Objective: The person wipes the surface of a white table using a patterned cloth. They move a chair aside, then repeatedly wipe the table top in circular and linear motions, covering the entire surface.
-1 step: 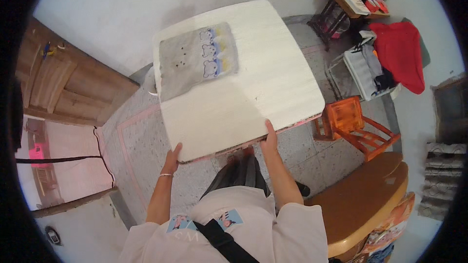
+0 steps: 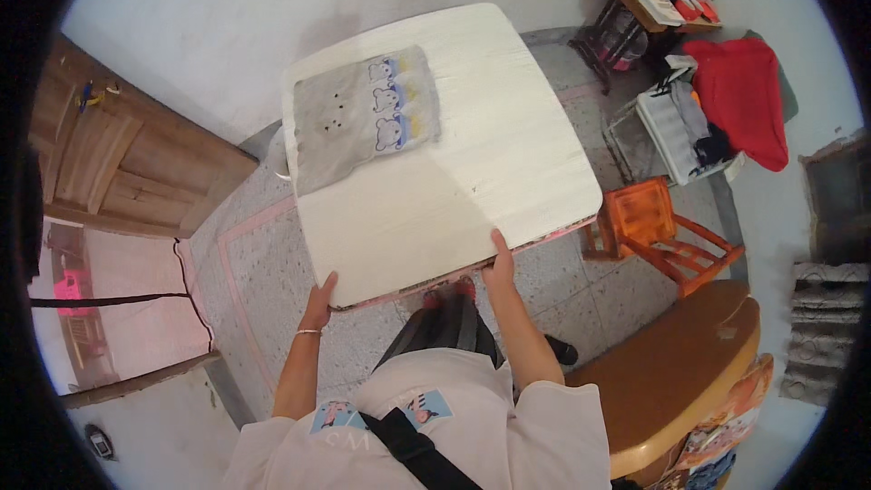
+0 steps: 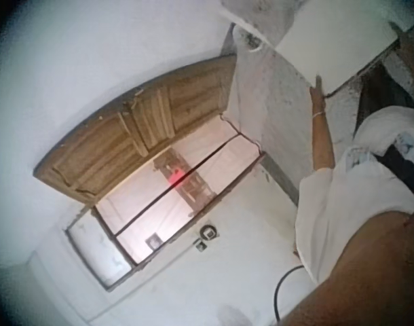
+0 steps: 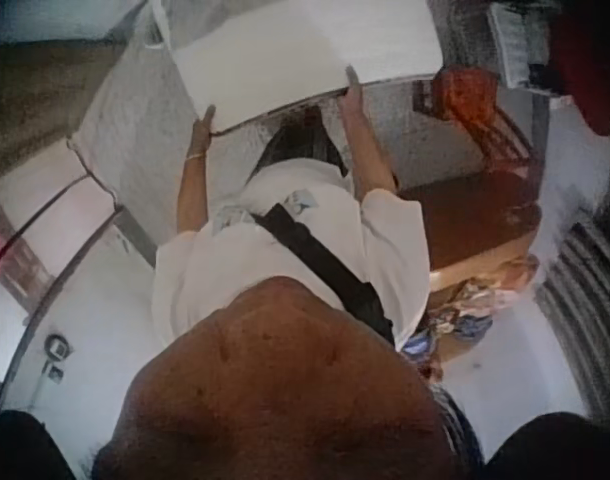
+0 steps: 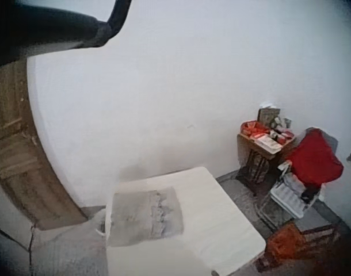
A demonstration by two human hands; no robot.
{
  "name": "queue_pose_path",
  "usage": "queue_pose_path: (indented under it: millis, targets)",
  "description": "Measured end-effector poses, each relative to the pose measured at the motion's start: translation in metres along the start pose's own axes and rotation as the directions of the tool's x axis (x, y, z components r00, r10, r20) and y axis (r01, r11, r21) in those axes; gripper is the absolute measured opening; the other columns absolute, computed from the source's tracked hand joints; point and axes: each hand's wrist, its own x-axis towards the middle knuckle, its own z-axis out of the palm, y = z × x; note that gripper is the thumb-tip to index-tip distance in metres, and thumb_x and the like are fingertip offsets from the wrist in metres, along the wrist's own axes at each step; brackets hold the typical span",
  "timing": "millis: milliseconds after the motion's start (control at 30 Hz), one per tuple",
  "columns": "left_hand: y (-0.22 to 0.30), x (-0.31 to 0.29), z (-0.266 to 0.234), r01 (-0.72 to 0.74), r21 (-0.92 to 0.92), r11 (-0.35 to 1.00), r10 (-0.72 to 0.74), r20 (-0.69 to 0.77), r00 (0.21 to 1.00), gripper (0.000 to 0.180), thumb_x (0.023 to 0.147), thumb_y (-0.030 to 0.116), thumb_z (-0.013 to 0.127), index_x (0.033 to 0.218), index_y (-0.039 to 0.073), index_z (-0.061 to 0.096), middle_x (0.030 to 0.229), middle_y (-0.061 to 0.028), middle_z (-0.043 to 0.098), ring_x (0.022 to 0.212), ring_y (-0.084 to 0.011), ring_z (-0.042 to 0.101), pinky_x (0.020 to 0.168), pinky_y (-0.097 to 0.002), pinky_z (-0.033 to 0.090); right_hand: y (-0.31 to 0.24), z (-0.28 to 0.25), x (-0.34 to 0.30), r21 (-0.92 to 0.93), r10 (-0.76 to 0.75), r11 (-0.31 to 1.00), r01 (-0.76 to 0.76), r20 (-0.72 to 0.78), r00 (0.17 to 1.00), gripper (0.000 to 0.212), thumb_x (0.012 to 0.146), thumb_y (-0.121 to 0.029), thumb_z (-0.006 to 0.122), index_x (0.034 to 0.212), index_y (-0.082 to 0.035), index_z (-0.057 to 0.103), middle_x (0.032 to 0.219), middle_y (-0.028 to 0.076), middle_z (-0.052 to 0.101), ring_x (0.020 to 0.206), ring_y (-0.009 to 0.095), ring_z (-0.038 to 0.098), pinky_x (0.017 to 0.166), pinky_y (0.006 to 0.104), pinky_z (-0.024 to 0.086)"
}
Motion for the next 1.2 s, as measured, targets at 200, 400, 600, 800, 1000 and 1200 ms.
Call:
queue_pose_path:
  millis: [200,400,600,800,1000,1200]
  targets:
    - [0.007,0.005,0.001,0.017,-0.001,1.000,-0.017,0.004,1.000,0.072,0.084,0.037,0.070,0.129,-0.013,0.044,0.124,-0.0180,0.056,0.109,-0.0238,0.056,0.094,-0.0337,0.045,-0.005,0.001,0.000,0.053,0.041,0.998,-0.038,-0.071,0.997,0.046,0.084,-0.020,0.069,0.123,-0.002,0.053,0.120,0.010,0.057,0.110,0.025,0.053,0.093,0.0373,0.045]
    - [0.034,0.000,-0.018,-0.038,0.175,0.984,0.055,-0.092,0.994,0.070,0.084,0.033,0.070,0.131,-0.010,0.043,0.121,-0.0172,0.057,0.109,-0.0244,0.056,0.094,-0.0349,0.044,0.012,0.026,-0.017,-0.152,0.032,0.987,-0.051,-0.122,0.992,0.049,0.084,-0.032,0.070,0.119,-0.002,0.054,0.114,0.009,0.060,0.104,0.024,0.056,0.089,0.0405,0.047]
    - [0.004,0.025,0.013,-0.378,0.778,0.502,0.638,-0.039,0.769,0.073,0.080,0.014,0.068,0.141,-0.004,0.031,0.142,-0.0237,0.036,0.131,-0.0351,0.035,0.109,-0.0431,0.026,-0.025,-0.037,-0.032,-0.379,-0.033,0.920,-0.102,-0.333,0.942,0.035,0.089,-0.038,0.062,0.109,-0.010,0.055,0.096,0.008,0.062,0.071,0.020,0.061,0.050,0.0308,0.048]
    - [0.064,-0.009,0.144,-0.615,0.764,0.194,0.753,0.286,0.593,0.072,0.079,0.006,0.062,0.143,0.000,0.030,0.147,-0.0235,0.029,0.136,-0.0386,0.024,0.112,-0.0480,0.019,-0.097,-0.127,-0.028,-0.414,-0.436,0.874,0.253,-0.440,0.785,0.023,0.094,-0.027,0.057,0.108,-0.009,0.052,0.092,0.007,0.057,0.071,0.017,0.060,0.050,0.0278,0.049]
    - [0.050,-0.020,0.270,-0.785,0.608,0.122,0.592,0.590,0.549,0.064,0.078,0.005,0.062,0.137,0.001,0.040,0.143,-0.0215,0.035,0.134,-0.0393,0.030,0.111,-0.0477,0.024,-0.276,-0.283,-0.003,-0.955,-0.978,0.209,-0.212,-0.207,-0.030,0.040,0.089,-0.030,0.061,0.112,0.001,0.050,0.104,0.014,0.055,0.096,0.028,0.055,0.086,0.0442,0.045]
    - [0.005,-0.031,0.397,-0.809,0.568,0.151,0.496,0.664,0.560,0.062,0.078,0.004,0.062,0.137,0.005,0.043,0.144,-0.0199,0.035,0.134,-0.0405,0.029,0.110,-0.0485,0.025,-0.449,-0.357,-0.011,-0.530,-0.548,0.822,0.208,-0.638,0.542,0.049,0.081,-0.031,0.071,0.116,-0.003,0.050,0.108,0.015,0.057,0.097,0.026,0.056,0.073,0.0424,0.051]
